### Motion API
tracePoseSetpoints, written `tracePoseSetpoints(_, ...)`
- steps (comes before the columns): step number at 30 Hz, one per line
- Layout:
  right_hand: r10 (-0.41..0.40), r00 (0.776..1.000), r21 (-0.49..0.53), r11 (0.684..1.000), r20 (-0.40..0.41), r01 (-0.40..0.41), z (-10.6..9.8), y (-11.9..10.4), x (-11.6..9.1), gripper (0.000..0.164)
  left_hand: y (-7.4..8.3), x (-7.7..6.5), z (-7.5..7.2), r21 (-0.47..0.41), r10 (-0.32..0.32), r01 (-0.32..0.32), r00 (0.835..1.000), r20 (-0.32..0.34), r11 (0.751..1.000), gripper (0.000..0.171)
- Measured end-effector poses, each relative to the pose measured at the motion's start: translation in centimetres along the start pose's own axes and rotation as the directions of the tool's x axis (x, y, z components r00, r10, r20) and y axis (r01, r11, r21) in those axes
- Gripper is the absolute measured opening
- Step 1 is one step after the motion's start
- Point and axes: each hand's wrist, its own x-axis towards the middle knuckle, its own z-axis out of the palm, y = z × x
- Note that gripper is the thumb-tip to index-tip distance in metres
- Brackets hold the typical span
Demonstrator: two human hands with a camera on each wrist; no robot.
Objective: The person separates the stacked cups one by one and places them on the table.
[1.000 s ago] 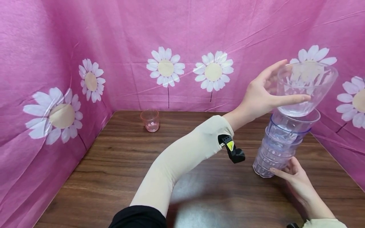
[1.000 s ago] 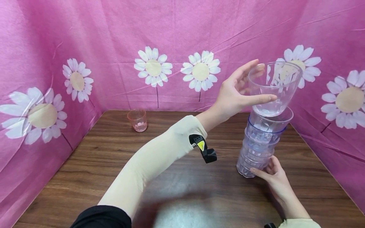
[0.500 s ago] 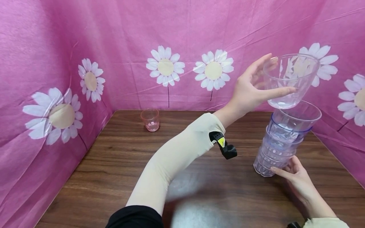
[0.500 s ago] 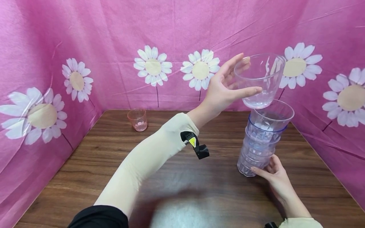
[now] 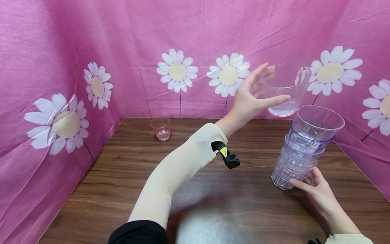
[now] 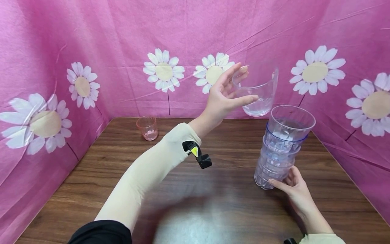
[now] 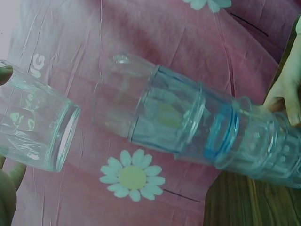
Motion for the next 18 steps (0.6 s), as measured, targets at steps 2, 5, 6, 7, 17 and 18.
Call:
tracePoseSetpoints(2,0.002,1.0,0.0,1.0,-0.001,-0.002,0.0,0.0,0.0,0.072,-0.3,-0.1,-0.5,-0.013,0.002,-0.002,1.0,-0.008,1.0,0.089)
tracePoseSetpoints(5,0.002,1.0,0.001,1.0,-0.001,-0.002,0.0,0.0,0.0,0.072,-0.7,-0.3,-1.1,-0.035,0.002,-0.002,1.0,-0.02,0.999,0.09)
tracePoseSetpoints(6,0.002,1.0,0.001,1.0,-0.001,-0.002,0.0,0.0,0.0,0.072,-0.8,-0.3,-1.2,-0.037,-0.002,0.001,1.0,-0.024,0.999,0.089)
tracePoseSetpoints(7,0.002,1.0,0.002,1.0,-0.001,-0.002,0.0,0.0,0.0,0.072,-0.9,-0.4,-1.4,-0.038,-0.001,0.0,1.0,-0.027,0.999,0.089)
tracePoseSetpoints(17,-0.003,1.0,-0.003,1.0,-0.001,0.003,0.0,0.1,0.0,0.073,-2.1,-1.0,-2.9,0.012,-0.002,0.003,0.999,-0.045,1.0,0.089)
tracePoseSetpoints(18,-0.002,1.0,-0.003,1.0,0.0,0.002,0.0,0.1,0.0,0.073,-2.3,-1.1,-3.0,0.02,-0.005,0.006,0.999,-0.046,1.0,0.089)
